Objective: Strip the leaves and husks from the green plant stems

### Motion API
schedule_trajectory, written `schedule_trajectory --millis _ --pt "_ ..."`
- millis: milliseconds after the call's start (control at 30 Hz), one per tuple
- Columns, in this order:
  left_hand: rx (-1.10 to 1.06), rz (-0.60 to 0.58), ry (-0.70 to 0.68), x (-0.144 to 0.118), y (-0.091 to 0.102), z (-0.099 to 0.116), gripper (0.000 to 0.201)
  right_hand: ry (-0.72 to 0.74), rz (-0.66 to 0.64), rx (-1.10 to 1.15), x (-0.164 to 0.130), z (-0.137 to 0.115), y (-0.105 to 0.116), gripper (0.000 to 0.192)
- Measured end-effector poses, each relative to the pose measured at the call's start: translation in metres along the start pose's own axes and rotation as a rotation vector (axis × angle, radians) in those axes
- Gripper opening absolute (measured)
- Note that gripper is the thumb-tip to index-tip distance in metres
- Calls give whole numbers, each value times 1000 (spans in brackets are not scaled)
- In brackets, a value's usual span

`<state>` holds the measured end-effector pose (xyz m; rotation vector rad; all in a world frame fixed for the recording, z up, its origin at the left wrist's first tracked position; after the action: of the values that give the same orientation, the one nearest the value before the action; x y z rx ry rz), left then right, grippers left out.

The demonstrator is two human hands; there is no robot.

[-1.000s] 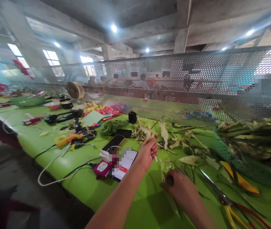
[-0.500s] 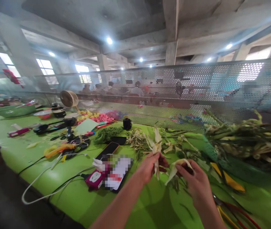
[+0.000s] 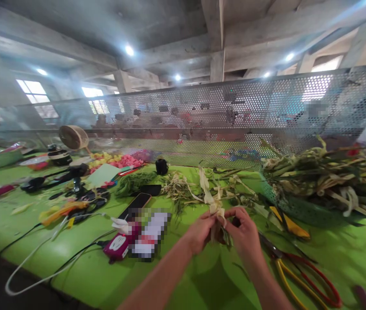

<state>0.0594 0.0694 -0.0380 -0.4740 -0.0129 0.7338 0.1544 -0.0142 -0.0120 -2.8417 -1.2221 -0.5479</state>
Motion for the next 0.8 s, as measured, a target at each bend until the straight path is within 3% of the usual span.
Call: schedule_trajectory --millis 333,467,600,800 --pt "13 -30 -38 -8 -2 6 21 -95 -39 -62 3 -6 0 30" --pt "67 -8 -68 -10 -1 5 26 -103 -87 72 4 -7 0 34" --pt "120 17 -107 -11 1 1 29 -237 -158 187 4 -6 2 35" --pt "145 -57 -114 -13 2 1 32 -271 -235 476 5 -10 9 37"
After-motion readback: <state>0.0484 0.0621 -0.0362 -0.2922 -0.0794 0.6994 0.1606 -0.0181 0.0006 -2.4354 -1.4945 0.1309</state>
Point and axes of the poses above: each hand's wrist, its own x-axis towards the middle knuckle, its own y-axis out of the back of the hand, z = x × y, the point moved 1 cm from there along x, towards the middle knuckle, and after that the axes turned 6 degrees about x, right-handed, at the moved point
